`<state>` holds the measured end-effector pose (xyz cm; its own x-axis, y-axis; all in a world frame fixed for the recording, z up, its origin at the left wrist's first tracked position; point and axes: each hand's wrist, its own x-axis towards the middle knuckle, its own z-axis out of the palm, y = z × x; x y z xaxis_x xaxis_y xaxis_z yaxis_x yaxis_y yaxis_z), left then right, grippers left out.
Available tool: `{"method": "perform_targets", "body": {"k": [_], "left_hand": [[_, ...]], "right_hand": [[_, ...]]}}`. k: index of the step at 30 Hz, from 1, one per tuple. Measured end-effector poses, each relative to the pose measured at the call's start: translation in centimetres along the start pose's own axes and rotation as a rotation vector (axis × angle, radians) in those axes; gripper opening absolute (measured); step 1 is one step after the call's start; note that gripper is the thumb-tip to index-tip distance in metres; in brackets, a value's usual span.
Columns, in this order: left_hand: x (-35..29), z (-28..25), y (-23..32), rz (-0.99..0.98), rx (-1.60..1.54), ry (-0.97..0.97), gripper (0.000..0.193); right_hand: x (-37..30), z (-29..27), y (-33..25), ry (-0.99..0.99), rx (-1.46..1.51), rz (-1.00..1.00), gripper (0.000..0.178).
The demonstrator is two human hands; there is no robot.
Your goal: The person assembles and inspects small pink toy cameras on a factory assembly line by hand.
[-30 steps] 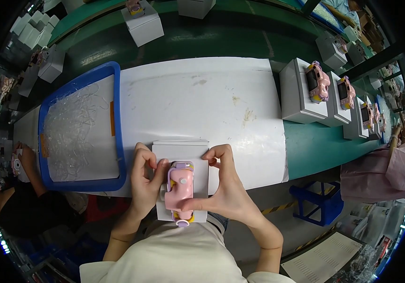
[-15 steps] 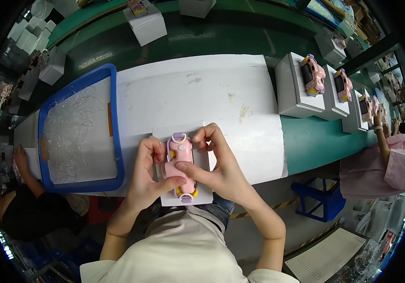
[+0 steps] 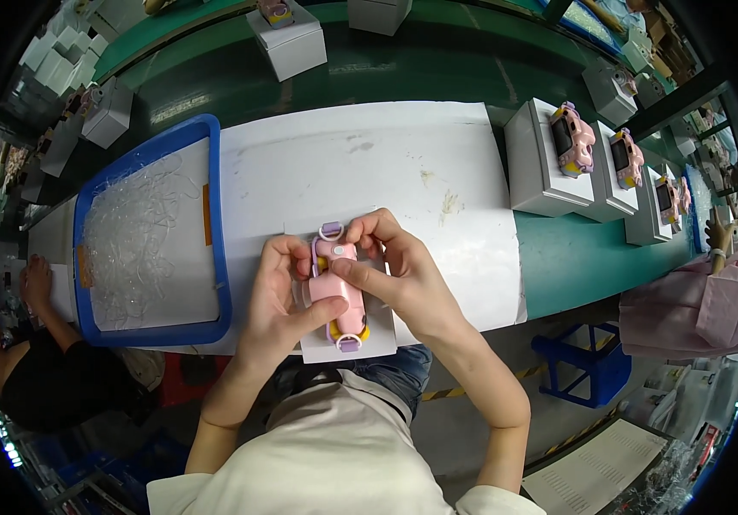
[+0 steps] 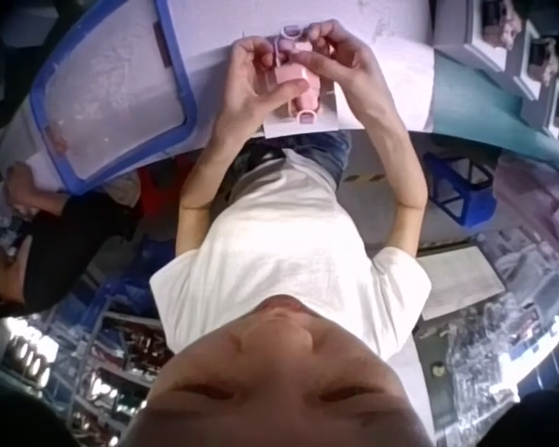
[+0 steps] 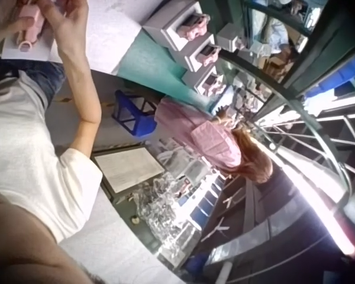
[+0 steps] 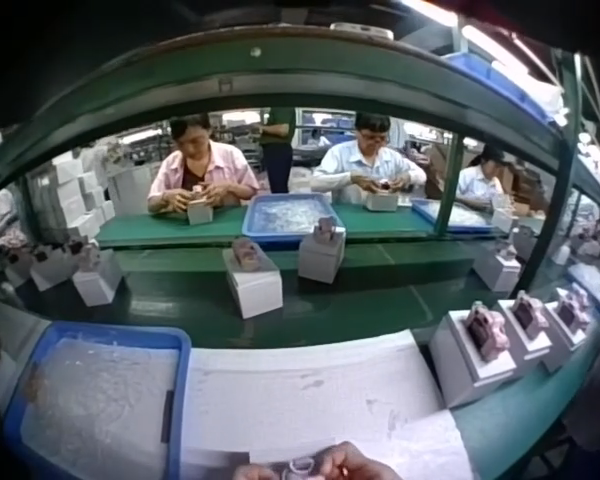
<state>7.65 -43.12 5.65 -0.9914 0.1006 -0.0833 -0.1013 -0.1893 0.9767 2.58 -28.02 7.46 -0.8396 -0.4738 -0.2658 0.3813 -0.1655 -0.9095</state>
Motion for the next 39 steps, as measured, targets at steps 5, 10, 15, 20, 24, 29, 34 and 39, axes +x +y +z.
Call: {"method": "perform_targets", "body": {"k": [5,10,15,20,24,29,34,39], "left_hand": [[-0.6,1.3,-0.8,0.231,0.147,0.144,0.042],[-0.6,1.1,-1.5,0.28,0.198,0.185,0.039],[-0.7,0.2,-1.0,0.264,0.423,0.196,0.042],[-1.5,0.2,-0.9,0.28,0.652,0.233,0.049],[-1.9,0.2,-1.2,0.326,0.786,0.285,0.054],[-2.3,0.1,-1.5,0.321,0.832,0.352,0.056],[-2.2,-0.2,-1.9,0.255,0.673,0.273,0.047],[-2.5,-2.8,-5.2,0.009,0.252,0.245,0.03]], "right_hand": [[-0.2,-0.4,1.9,-0.017,0.119,-0.257,0.03],[-0.4,-0.7,2.4,-0.053,0.104,-0.339,0.03],[-0.6,-0.7,1.8,-0.031,-0.002,-0.313,0.032],[-1.4,-0.6,1.8,0.005,-0.059,-0.31,0.034],[-1.7,-0.3,2.1,0.059,-0.047,-0.342,0.036],[-2.2,-0.5,2.8,0.113,-0.113,-0.365,0.037],[-3.2,-1.0,4.7,0.269,-0.044,-0.393,0.025],[-2.8,-1.1,6.5,0.463,0.047,-0.105,0.009]]}}
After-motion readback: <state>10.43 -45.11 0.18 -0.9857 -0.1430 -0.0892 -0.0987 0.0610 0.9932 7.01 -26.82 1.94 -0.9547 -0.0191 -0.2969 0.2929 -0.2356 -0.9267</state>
